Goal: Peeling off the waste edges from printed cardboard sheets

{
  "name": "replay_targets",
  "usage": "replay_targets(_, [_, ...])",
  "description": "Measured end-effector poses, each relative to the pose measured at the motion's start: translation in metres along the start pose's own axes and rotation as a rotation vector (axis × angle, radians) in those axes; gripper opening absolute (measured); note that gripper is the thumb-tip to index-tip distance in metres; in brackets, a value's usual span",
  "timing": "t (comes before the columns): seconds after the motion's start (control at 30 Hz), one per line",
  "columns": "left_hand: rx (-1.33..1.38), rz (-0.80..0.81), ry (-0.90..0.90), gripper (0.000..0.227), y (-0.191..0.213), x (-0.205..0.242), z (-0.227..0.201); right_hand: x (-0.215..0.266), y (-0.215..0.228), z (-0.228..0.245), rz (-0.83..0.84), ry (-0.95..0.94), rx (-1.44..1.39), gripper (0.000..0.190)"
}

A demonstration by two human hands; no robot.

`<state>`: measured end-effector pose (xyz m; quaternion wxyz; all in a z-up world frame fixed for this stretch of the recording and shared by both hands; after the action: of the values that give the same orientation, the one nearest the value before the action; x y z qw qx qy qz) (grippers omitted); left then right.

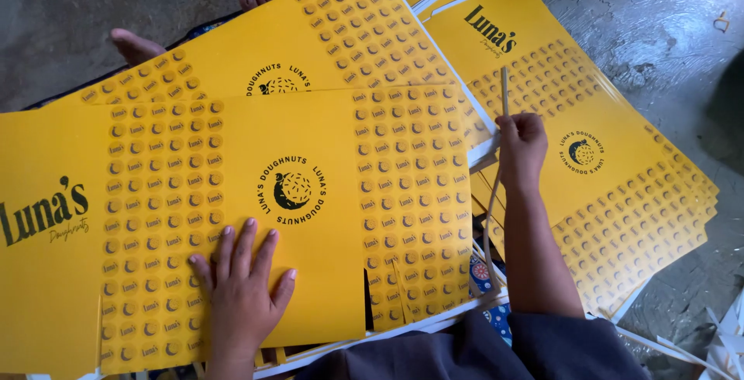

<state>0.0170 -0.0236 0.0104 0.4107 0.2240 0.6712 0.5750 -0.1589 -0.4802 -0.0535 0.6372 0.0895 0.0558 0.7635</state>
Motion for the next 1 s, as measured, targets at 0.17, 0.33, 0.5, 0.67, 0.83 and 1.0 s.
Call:
replay_targets(0.17, [-0.004, 0.011, 0.010, 0.062, -0.002, 0.000, 0.001, 0.002, 0.010, -0.023, 0.023, 0.071, 0.090, 0.012])
replay_targets(0.33, [-0.025, 0.009, 0.029, 0.062, -0.005, -0.004, -0.002, 0.040, 0.035, -0.018, -0.040, 0.104, 0.219, 0.023])
replay_targets(0.5, [-0.023, 0.078, 0.047, 0.066, -0.016, -0.019, -0.005, 0.094, 0.043, -0.067, 0.595, -0.243, -0.231, 0.050])
replay_targets(0.67, [0.118, 0.098, -0.062, 0.068, -0.021, -0.045, -0.021, 0.127, 0.052, -0.030, 0.511, -0.353, -0.298, 0.015])
replay_targets(0.83, [0.268, -0.006, -0.221, 0.065, -0.009, -0.058, -0.060, 0.094, 0.121, -0.026, 0.185, -0.326, -0.183, 0.022])
replay_targets(1.0, [0.175, -0.019, -0.198, 0.067, -0.023, -0.051, -0.060, 0.055, 0.214, -0.093, -0.122, -0.403, -0.166, 0.019])
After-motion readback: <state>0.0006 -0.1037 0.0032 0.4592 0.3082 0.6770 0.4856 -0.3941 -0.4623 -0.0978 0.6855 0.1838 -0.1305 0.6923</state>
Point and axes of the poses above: each hand's wrist, its own x-axis away from the middle knuckle, its own y-axis out of the back of the hand, z = x × y, the point moved 3 cm from there along -x, towards the middle knuckle, and after that the axes turned 2 degrees about z, right-handed, at the moved point
